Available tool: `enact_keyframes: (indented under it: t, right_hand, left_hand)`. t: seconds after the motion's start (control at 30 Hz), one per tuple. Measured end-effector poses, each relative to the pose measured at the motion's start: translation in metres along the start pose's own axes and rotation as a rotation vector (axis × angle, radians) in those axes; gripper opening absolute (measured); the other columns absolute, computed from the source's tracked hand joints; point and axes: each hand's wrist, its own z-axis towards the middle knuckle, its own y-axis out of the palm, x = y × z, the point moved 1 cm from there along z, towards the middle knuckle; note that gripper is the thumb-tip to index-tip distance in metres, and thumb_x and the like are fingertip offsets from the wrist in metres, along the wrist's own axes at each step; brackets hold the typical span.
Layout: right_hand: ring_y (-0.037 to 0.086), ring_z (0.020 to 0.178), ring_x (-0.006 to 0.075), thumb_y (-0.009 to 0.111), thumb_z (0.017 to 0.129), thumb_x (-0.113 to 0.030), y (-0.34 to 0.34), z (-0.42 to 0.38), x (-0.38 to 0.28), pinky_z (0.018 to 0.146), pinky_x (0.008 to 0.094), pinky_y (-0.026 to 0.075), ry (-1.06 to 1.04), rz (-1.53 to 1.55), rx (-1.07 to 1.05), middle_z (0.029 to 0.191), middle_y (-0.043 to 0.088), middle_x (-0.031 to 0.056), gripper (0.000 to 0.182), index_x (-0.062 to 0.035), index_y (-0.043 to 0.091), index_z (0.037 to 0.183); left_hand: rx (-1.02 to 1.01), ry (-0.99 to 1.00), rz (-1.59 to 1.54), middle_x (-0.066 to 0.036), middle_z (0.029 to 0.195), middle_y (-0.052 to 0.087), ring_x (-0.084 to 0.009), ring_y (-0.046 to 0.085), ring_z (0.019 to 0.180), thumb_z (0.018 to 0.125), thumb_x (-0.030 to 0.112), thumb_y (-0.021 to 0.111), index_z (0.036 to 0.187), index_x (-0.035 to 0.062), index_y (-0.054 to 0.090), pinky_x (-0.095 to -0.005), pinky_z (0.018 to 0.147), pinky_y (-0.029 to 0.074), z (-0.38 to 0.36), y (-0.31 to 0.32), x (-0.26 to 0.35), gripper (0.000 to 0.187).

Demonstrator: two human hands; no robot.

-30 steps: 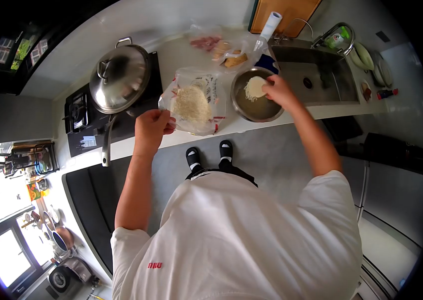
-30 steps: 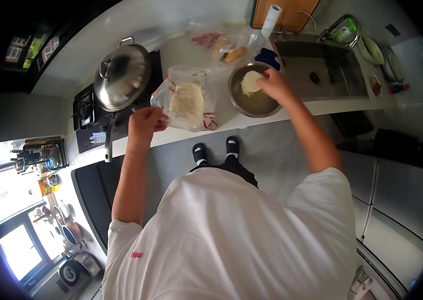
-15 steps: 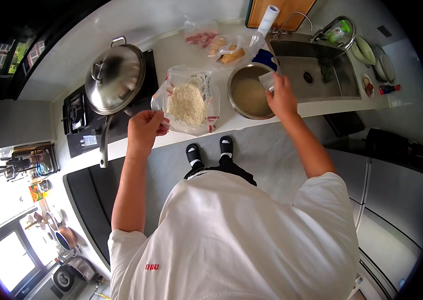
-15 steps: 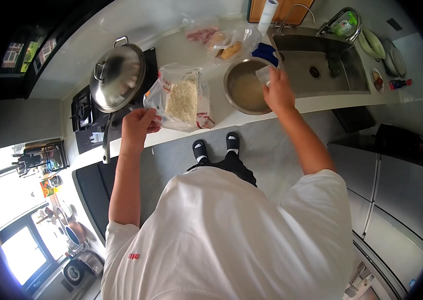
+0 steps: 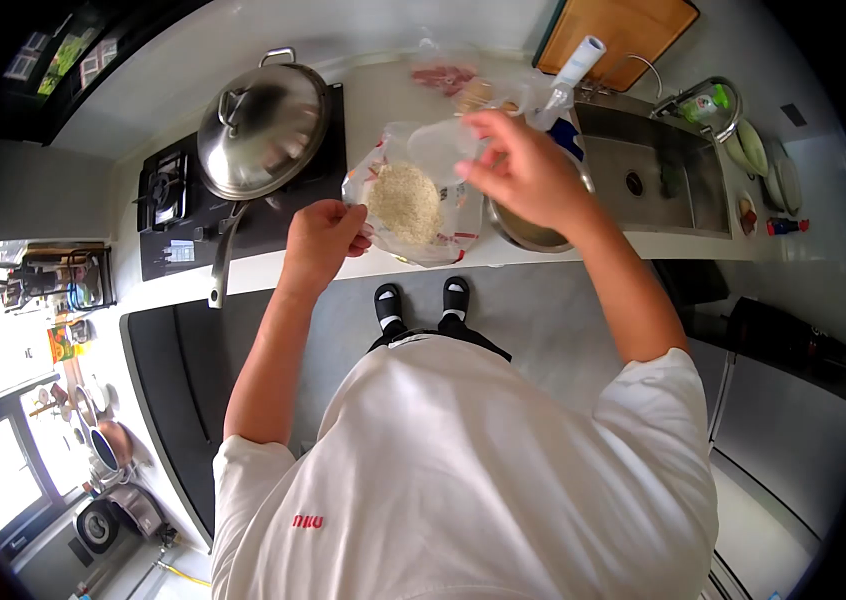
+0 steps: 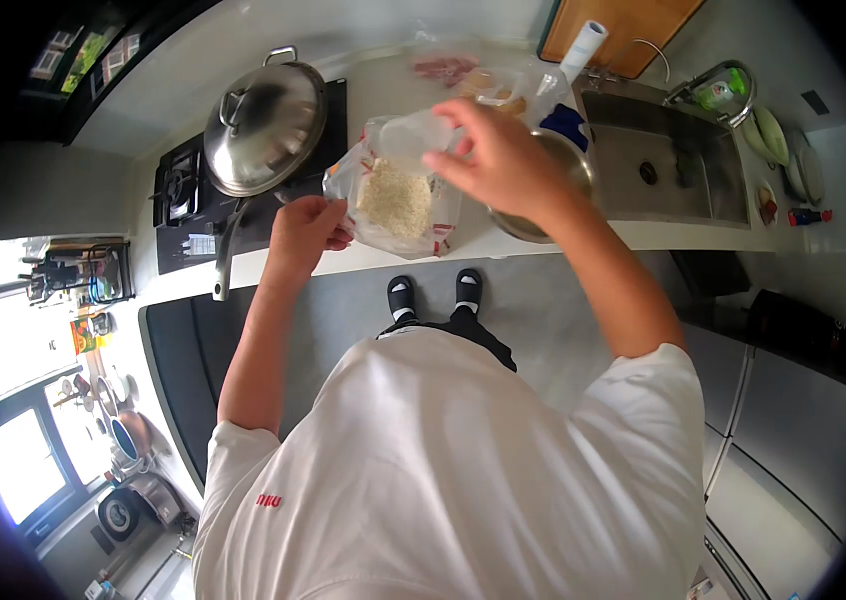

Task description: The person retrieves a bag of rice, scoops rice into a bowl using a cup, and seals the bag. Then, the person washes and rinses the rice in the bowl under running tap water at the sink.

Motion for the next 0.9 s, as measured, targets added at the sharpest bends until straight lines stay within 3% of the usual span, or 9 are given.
enact_keyframes:
  t: [0.1,0.13,0.23,0.3,0.47,0.63,0.73,0.9]
  right_hand:
    - [0.068,0.102,0.0281,0.076,0.085,-0.019,0.036,0.022,-0.008,0.085,0.0386,0.055,-0.264,-0.404,-0.129,0.122,0.063,0.0199,0.051,-0.0037,0.055,0.129]
    - [0.067,0.102,0.0356,0.077,0.080,-0.015,0.050,0.032,-0.009,0.085,0.0431,0.055,-0.244,-0.454,-0.256,0.120,0.065,0.0193,0.050,-0.0030,0.059,0.125]
    - [0.069,0.098,0.0336,0.075,0.079,-0.009,0.098,0.063,-0.009,0.082,0.0418,0.057,-0.145,-0.775,-0.662,0.110,0.070,0.0164,0.034,-0.0004,0.068,0.112]
    - [0.071,0.095,0.0330,0.070,0.079,-0.002,0.121,0.082,-0.023,0.081,0.0412,0.058,-0.003,-0.916,-0.856,0.101,0.073,0.0155,0.017,-0.0014,0.074,0.095]
    - [0.073,0.096,0.0271,0.069,0.077,-0.006,0.223,0.098,0.063,0.080,0.0393,0.058,-0.177,-0.882,-0.707,0.103,0.076,0.0107,0.025,-0.0104,0.079,0.099]
    - [0.074,0.089,0.0256,0.069,0.074,-0.014,0.201,0.096,0.068,0.076,0.0401,0.059,-0.191,-0.754,-0.844,0.098,0.075,0.0136,0.026,-0.0047,0.078,0.097]
    - [0.073,0.072,0.0263,0.066,0.073,-0.014,0.176,0.107,0.058,0.066,0.0399,0.059,0.263,-0.530,-0.888,0.090,0.074,0.0169,0.030,0.0024,0.075,0.097]
    - [0.069,0.062,0.0246,0.064,0.077,-0.015,0.130,0.101,0.038,0.058,0.0366,0.057,0.516,-0.163,-0.802,0.082,0.070,0.0189,0.030,0.0064,0.070,0.098]
  left_hand:
    - [-0.001,-0.003,-0.001,-0.010,0.079,0.071,-0.0136,0.069,0.067,0.095,0.020,0.068,0.091,-0.0065,0.067,-0.0266,0.061,0.058,0.001,-0.003,-0.004,0.027]
    - [-0.001,-0.004,0.004,-0.010,0.079,0.071,-0.0135,0.069,0.067,0.095,0.020,0.067,0.091,-0.0066,0.067,-0.0266,0.062,0.058,0.001,-0.003,-0.004,0.027]
    - [-0.004,0.003,-0.006,-0.010,0.079,0.071,-0.0136,0.069,0.068,0.095,0.019,0.067,0.091,-0.0066,0.067,-0.0266,0.062,0.057,0.000,-0.004,-0.003,0.026]
    - [-0.004,0.013,-0.013,-0.010,0.079,0.071,-0.0138,0.069,0.068,0.095,0.019,0.067,0.091,-0.0066,0.067,-0.0266,0.062,0.057,0.001,-0.006,-0.004,0.026]
    - [0.002,0.021,-0.060,-0.010,0.079,0.071,-0.0142,0.069,0.068,0.095,0.016,0.066,0.090,-0.0070,0.067,-0.0267,0.063,0.058,0.002,-0.009,-0.006,0.024]
    - [-0.026,0.015,-0.028,-0.011,0.079,0.072,-0.0147,0.070,0.069,0.095,0.015,0.066,0.090,-0.0074,0.066,-0.0267,0.063,0.058,0.001,-0.008,-0.002,0.023]
    - [-0.031,0.024,-0.009,-0.011,0.079,0.072,-0.0151,0.070,0.069,0.094,0.015,0.066,0.091,-0.0075,0.066,-0.0268,0.063,0.058,0.001,-0.009,0.001,0.023]
    - [-0.028,0.023,0.003,-0.012,0.079,0.072,-0.0153,0.071,0.069,0.095,0.015,0.066,0.092,-0.0078,0.066,-0.0271,0.063,0.059,0.001,-0.007,0.000,0.023]
